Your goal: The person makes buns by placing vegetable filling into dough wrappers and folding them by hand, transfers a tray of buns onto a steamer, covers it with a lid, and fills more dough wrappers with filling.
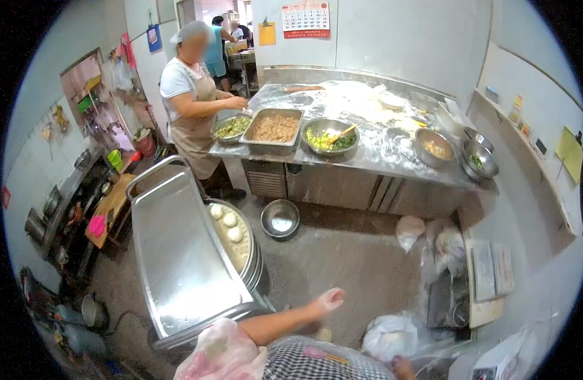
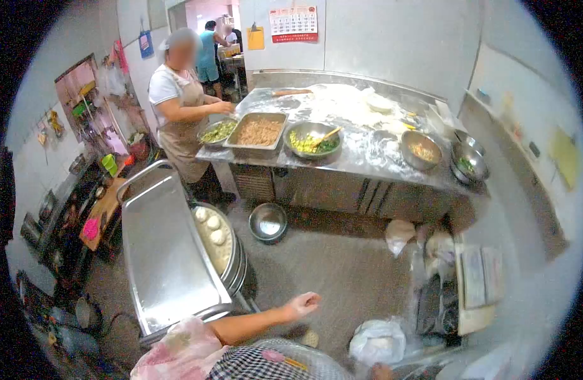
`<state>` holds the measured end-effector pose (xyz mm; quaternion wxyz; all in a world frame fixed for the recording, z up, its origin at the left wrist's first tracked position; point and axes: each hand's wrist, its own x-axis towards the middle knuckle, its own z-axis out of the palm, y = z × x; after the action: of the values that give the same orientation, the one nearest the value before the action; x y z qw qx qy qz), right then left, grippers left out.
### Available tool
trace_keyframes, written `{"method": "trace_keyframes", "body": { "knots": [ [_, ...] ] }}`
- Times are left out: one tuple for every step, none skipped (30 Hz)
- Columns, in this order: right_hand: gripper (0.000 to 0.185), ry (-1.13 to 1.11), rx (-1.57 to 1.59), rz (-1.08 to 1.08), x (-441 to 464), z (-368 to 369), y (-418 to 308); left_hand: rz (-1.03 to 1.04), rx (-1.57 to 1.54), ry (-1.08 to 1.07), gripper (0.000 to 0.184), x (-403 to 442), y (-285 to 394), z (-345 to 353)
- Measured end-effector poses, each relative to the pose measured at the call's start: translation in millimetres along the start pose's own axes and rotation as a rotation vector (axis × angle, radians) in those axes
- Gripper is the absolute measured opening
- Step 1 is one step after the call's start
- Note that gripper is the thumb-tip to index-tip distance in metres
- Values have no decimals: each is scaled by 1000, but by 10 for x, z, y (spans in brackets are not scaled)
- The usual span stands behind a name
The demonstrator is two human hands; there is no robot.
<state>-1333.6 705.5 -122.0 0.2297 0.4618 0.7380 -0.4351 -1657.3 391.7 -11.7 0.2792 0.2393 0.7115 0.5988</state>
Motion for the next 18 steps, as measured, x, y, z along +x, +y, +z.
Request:
{"method": "trace_keyframes", "body": {
  "knots": [
    [32,47,46,15,192,-226,-149,10,18,0,34,300,75,-28],
    [33,97,11,-68,279,-443,-411,18,35,-1,35,583,196,-67],
    [32,167,-126,-252,164,-668,-875,58,88,37,36,877,253,-95],
    [32,265,-273,-424,53,-893,-1340,96,136,68,37,1201,261,-118],
    [31,215,-142,-456,213,-1024,-1530,128,182,86,37,1481,266,-125],
    [31,170,-5,-472,414,-1101,-1651,210,261,107,38,1770,303,-130],
    [32,186,-63,-491,605,-1184,-1822,291,334,116,39,2099,363,-124],
    [34,201,-122,-504,748,-1249,-1973,356,478,87,40,2409,505,-128],
    [35,154,-56,-488,880,-1302,-2134,431,620,65,41,2743,693,-147],
    [36,107,10,-484,1035,-1351,-2326,515,627,35,41,3094,862,-118],
    [37,95,-10,-463,1145,-1411,-2533,602,635,13,42,3463,984,-96],
    [37,80,-33,-442,1254,-1484,-2743,668,677,11,43,3900,994,-39],
    [38,68,-62,-426,1373,-1572,-2920,738,715,16,45,4329,1010,-3],
    [36,83,-40,-404,1475,-1623,-3033,668,775,-3,48,4635,1165,-74],
    [34,96,-22,-381,1552,-1678,-3115,594,832,-23,51,4866,1424,-181],
    [32,109,-6,-362,1662,-1779,-3281,520,891,-40,55,5191,1607,-326],
    [30,100,-43,-356,1640,-1864,-3465,222,854,28,65,5606,1353,-495],
    [29,87,-77,-356,1596,-1975,-3705,50,845,274,73,6028,946,-688]
  ]
}}
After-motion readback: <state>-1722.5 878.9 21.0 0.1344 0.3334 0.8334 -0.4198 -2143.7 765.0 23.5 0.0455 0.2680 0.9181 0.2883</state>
